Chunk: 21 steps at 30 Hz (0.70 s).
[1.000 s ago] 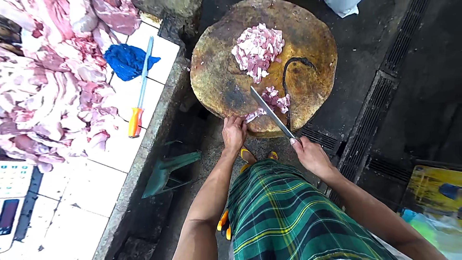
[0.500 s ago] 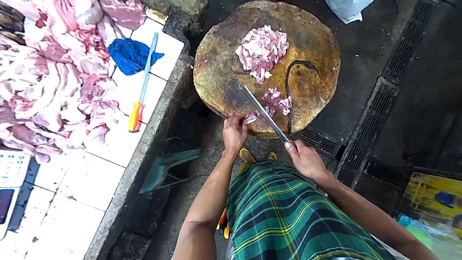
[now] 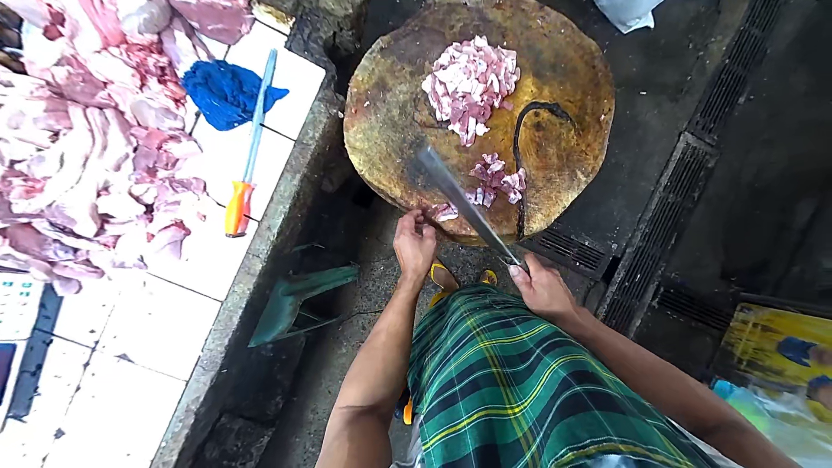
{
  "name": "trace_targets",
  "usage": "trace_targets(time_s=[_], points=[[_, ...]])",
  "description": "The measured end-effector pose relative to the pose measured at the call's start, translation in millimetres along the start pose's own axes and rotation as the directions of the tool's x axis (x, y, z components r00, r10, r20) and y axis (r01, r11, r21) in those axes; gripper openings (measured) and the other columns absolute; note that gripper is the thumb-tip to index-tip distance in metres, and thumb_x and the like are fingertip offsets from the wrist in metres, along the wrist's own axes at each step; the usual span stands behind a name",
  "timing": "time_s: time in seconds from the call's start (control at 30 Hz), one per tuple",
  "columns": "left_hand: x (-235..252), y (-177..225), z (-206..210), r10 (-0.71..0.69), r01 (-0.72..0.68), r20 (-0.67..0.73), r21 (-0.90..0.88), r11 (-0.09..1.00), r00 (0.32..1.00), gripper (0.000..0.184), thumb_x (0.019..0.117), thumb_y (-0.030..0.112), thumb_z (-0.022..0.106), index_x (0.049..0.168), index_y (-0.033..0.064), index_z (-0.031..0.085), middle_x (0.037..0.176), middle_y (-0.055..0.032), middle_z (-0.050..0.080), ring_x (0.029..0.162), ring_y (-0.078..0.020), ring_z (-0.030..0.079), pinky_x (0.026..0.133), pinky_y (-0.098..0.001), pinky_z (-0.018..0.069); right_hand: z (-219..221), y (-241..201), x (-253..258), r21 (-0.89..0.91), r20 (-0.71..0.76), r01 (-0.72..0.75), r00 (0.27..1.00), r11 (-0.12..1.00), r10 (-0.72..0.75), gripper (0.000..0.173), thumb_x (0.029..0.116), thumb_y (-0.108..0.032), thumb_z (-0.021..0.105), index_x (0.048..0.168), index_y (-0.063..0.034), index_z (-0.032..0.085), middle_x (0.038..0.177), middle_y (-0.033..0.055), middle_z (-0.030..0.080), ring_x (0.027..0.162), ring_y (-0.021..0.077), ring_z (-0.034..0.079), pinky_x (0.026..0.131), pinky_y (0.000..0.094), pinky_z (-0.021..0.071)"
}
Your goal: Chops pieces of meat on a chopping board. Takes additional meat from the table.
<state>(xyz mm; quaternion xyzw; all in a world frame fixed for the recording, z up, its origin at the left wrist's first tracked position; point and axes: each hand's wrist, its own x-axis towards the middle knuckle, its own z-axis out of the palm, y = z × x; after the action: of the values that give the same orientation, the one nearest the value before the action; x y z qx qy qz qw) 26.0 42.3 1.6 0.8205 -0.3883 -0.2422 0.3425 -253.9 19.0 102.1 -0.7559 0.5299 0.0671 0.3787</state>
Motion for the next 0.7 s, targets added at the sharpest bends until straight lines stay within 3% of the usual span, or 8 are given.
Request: trace_targets(time_s=[0.1,0.17,0.3,0.33,0.43,0.57,0.63,0.7], points=[[0,3,-8,-0.116,0.115,0.012,0.071,0.991,0.993,0.032,0.0984,0.020,0.061,0.127,0.0073,0.067,0.117,-0.0091,0.072,0.107,-0.0202,0.069,0.097,-0.0459,0.0561,-8,2,7,-0.091,0.155,-0.106,0.981,0.990,0.119,0.067,0.1036,-0.069,0.028,0.116,-0.0124,0.062,0.086,0.0119,0.068,0.087,0.0313,0.070,0.078,0.0549,0.0572],[1,3,-12,-0.119,0.115,0.025,0.115,0.987,0.993,0.029,0.0983,0.022,0.062,0.122,0.0085,0.070,0.113,-0.0094,0.072,0.104,-0.0224,0.069,0.094,-0.0484,0.0560,-21,4,-5,-0.070,0.099,-0.104,0.989,0.992,0.111,0.066,0.1039,-0.069,0.028,0.113,-0.0127,0.063,0.083,0.0103,0.067,0.084,0.0294,0.070,0.076,0.0531,0.0567],[-3,15,-16,-0.116,0.099,0.089,0.176,0.979,0.989,0.028,0.0970,0.022,0.060,0.118,0.0088,0.072,0.111,-0.0105,0.071,0.102,-0.0246,0.069,0.091,-0.0508,0.0563,-16,33,-31,0.016,-0.248,0.064,0.967,0.998,-0.058,0.053,0.1073,-0.053,0.036,0.107,-0.0076,0.063,0.066,0.0056,0.060,0.061,0.0224,0.063,0.057,0.0453,0.0537],[-3,21,-15,-0.123,0.101,0.107,0.193,0.976,0.987,0.028,0.0975,0.022,0.060,0.118,0.0089,0.072,0.112,-0.0111,0.072,0.104,-0.0261,0.069,0.092,-0.0519,0.0560,-12,41,-31,0.000,-0.253,0.040,0.967,0.999,-0.039,0.054,0.1070,-0.052,0.035,0.109,-0.0065,0.063,0.067,0.0071,0.061,0.062,0.0241,0.064,0.058,0.0464,0.0545],[2,44,-9,-0.156,0.109,0.153,0.277,0.955,0.976,0.028,0.0981,0.027,0.061,0.117,0.0082,0.072,0.112,-0.0136,0.072,0.104,-0.0314,0.070,0.092,-0.0577,0.0557,-20,50,-25,-0.081,-0.019,-0.179,0.984,0.981,0.178,0.066,0.1064,-0.063,0.025,0.117,-0.0088,0.061,0.085,0.0131,0.068,0.085,0.0319,0.070,0.077,0.0540,0.0567],[6,75,7,-0.146,0.074,0.207,0.321,0.944,0.967,0.040,0.0961,0.038,0.065,0.119,0.0054,0.071,0.122,-0.0221,0.067,0.108,-0.0406,0.068,0.090,-0.0645,0.0548,-30,62,-44,0.020,-0.147,-0.188,0.971,0.982,0.189,0.064,0.1064,-0.061,0.029,0.110,-0.0078,0.065,0.077,0.0113,0.066,0.075,0.0297,0.068,0.069,0.0528,0.0551],[-1,84,34,0.018,-0.091,0.201,0.362,0.928,0.979,0.061,0.0945,0.049,0.066,0.135,0.0039,0.062,0.140,-0.0249,0.057,0.128,-0.0437,0.056,0.104,-0.0628,0.0480,-28,79,-44,0.086,-0.269,-0.147,0.949,0.985,0.165,0.061,0.1081,-0.055,0.029,0.109,-0.0044,0.064,0.073,0.0101,0.063,0.068,0.0273,0.066,0.064,0.0501,0.0548],[-7,88,73,0.163,-0.259,0.248,0.423,0.868,0.955,0.099,0.0910,0.073,0.056,0.159,0.0040,0.036,0.167,-0.0271,0.024,0.154,-0.0501,0.020,0.121,-0.0697,0.0211,-24,97,-34,0.153,-0.318,-0.160,0.926,0.975,0.202,0.062,0.1087,-0.054,0.028,0.108,-0.0034,0.064,0.072,0.0099,0.063,0.068,0.0263,0.066,0.065,0.0495,0.0550]])
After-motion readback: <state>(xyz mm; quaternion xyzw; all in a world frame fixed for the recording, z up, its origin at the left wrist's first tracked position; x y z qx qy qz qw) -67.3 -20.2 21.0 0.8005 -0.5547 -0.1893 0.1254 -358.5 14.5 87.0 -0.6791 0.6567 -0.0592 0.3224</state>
